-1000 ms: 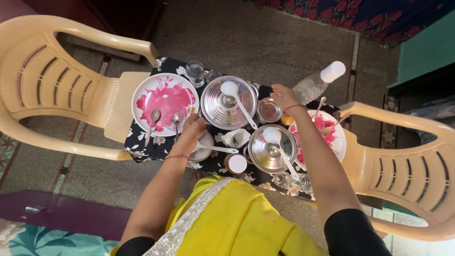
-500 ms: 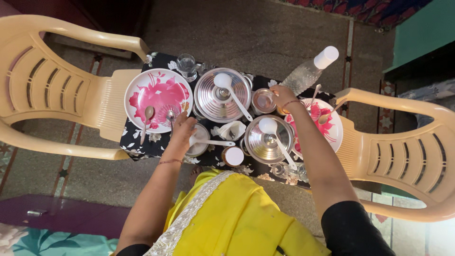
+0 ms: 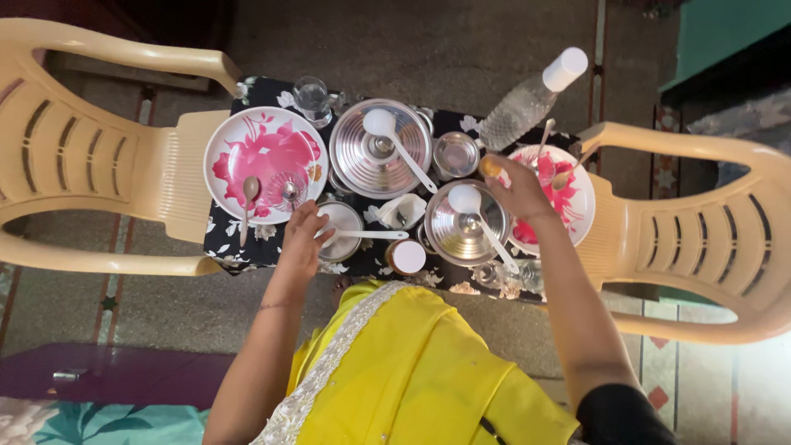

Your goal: The person prepares several containers and plates on a small table by pouring liquid from a bottle, using a spoon to move contents between dishes, and opening various small jars and containers.

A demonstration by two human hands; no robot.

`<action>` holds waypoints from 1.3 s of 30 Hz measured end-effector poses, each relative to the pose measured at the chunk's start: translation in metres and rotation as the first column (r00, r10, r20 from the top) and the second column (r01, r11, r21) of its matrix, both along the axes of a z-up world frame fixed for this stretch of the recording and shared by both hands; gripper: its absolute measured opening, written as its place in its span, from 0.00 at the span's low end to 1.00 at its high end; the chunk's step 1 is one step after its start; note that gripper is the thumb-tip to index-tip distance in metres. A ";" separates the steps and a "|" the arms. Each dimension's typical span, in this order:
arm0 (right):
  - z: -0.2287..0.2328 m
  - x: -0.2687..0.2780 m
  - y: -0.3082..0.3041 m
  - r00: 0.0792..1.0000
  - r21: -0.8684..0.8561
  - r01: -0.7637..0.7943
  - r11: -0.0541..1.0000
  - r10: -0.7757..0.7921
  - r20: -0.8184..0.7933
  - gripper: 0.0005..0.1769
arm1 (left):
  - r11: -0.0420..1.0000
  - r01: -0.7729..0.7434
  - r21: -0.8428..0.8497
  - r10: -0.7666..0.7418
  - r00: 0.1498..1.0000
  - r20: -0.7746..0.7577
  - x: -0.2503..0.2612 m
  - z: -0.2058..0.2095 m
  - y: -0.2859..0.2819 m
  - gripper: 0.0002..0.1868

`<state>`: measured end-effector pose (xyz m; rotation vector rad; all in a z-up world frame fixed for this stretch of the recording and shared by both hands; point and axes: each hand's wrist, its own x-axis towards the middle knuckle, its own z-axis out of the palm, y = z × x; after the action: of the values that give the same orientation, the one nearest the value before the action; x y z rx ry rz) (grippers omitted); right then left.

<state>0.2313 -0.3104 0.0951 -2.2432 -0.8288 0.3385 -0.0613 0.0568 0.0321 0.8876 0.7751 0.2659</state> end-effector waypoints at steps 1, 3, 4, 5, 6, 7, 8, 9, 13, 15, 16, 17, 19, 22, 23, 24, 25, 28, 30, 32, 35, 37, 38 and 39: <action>0.005 -0.019 -0.008 1.000 -0.004 0.010 1.000 -0.010 -0.005 0.29 | 1.000 0.010 -0.004 -0.010 1.000 -0.005 -0.006 0.000 -0.001 0.31; 0.007 -0.049 -0.028 0.999 -0.069 0.051 0.996 -0.050 0.014 0.31 | 0.999 0.017 -0.033 -0.017 1.000 0.009 -0.017 0.000 -0.004 0.28; 0.003 -0.064 -0.034 0.998 -0.072 0.060 0.996 -0.059 0.012 0.31 | 0.999 0.027 -0.035 -0.027 1.000 0.007 -0.019 -0.001 -0.005 0.28; -0.001 -0.078 -0.039 0.996 -0.103 0.063 0.993 -0.056 0.071 0.30 | 0.998 0.045 -0.046 -0.044 0.999 0.028 -0.022 -0.001 -0.006 0.28; -0.006 -0.091 -0.044 0.991 -0.135 0.069 0.988 -0.052 0.125 0.30 | 0.996 0.065 -0.058 -0.062 0.997 0.045 -0.025 0.000 -0.008 0.27; -0.010 -0.103 -0.048 0.991 -0.139 0.079 0.987 -0.062 0.120 0.30 | 0.995 0.076 -0.062 -0.073 0.997 0.040 -0.026 0.001 -0.010 0.27; -0.015 -0.115 -0.048 0.984 -0.120 0.088 0.989 -0.068 0.164 0.32 | 0.991 0.112 -0.073 -0.108 0.993 0.056 -0.023 0.004 -0.012 0.27; -0.018 -0.125 -0.047 0.976 -0.101 0.096 0.990 -0.074 0.207 0.33 | 0.985 0.148 -0.084 -0.142 0.987 0.073 -0.019 0.007 -0.015 0.27; -0.027 -0.142 -0.037 0.952 -0.134 0.171 0.976 -0.129 0.277 0.34 | 0.968 0.242 -0.069 -0.237 0.969 0.069 -0.004 0.025 -0.024 0.28; -0.029 -0.145 -0.032 0.937 -0.192 0.170 0.967 -0.098 0.335 0.33 | 0.955 0.294 -0.042 -0.288 0.952 0.105 0.004 0.030 -0.027 0.28; -0.029 -0.147 -0.029 0.936 -0.193 0.180 0.964 -0.107 0.336 0.33 | 0.952 0.304 -0.043 -0.298 0.949 0.106 0.007 0.032 -0.028 0.28; -0.030 -0.149 -0.026 0.933 -0.209 0.204 0.956 -0.126 0.338 0.33 | 0.947 0.319 -0.036 -0.314 0.944 0.101 0.010 0.033 -0.028 0.29; -0.032 -0.152 -0.023 0.929 -0.226 0.235 0.945 -0.150 0.339 0.32 | 0.940 0.340 -0.030 -0.336 0.937 0.096 0.013 0.034 -0.028 0.29; -0.033 -0.156 -0.021 0.920 -0.248 0.252 0.935 -0.152 0.362 0.32 | 0.923 0.382 -0.035 -0.379 0.922 0.080 0.013 0.038 -0.027 0.30; -0.033 -0.156 -0.020 0.914 -0.252 0.252 0.934 -0.145 0.379 0.32 | 0.917 0.397 -0.048 -0.392 0.916 0.090 0.012 0.039 -0.026 0.30; -0.032 -0.158 -0.019 0.909 -0.257 0.254 0.933 -0.139 0.394 0.33 | 0.908 0.413 -0.062 -0.407 0.908 0.099 0.011 0.042 -0.026 0.30; -0.031 -0.159 -0.017 0.908 -0.258 0.263 0.930 -0.148 0.393 0.33 | 0.904 0.423 -0.064 -0.416 0.904 0.099 0.010 0.044 -0.025 0.30; -0.024 -0.161 -0.010 0.905 -0.285 0.313 0.906 -0.194 0.378 0.32 | 0.883 0.462 -0.087 -0.461 0.887 0.031 0.007 0.050 -0.023 0.30; -0.017 -0.164 -0.009 0.921 -0.267 0.322 0.908 -0.236 0.309 0.30 | 0.876 0.475 -0.081 -0.475 0.880 0.028 0.006 0.048 -0.019 0.30; -0.007 -0.170 -0.016 0.903 -0.215 0.336 0.917 -0.248 0.351 0.30 | 0.873 0.480 -0.089 -0.476 0.877 0.059 0.006 0.042 -0.015 0.30; 0.009 -0.188 -0.036 0.863 -0.119 0.372 0.921 -0.295 0.410 0.29 | 0.874 0.476 -0.099 -0.468 0.879 0.088 0.004 0.035 -0.005 0.30; 0.016 -0.209 -0.049 0.838 -0.077 0.407 0.910 -0.338 0.429 0.29 | 0.873 0.477 -0.102 -0.469 0.878 0.090 0.005 0.033 0.001 0.30; 0.018 -0.222 -0.054 0.827 -0.076 0.448 0.891 -0.381 0.413 0.28 | 0.868 0.486 -0.101 -0.480 0.874 0.084 0.005 0.033 0.003 0.29; 0.018 -0.235 -0.059 0.815 -0.077 0.488 0.869 -0.423 0.397 0.28 | 0.863 0.495 -0.100 -0.489 0.869 0.078 0.006 0.033 0.004 0.29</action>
<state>-0.0034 -0.3698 0.1133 -2.6274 -0.4143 -0.2614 -0.0554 0.0613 0.0648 0.9329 0.4872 -0.2108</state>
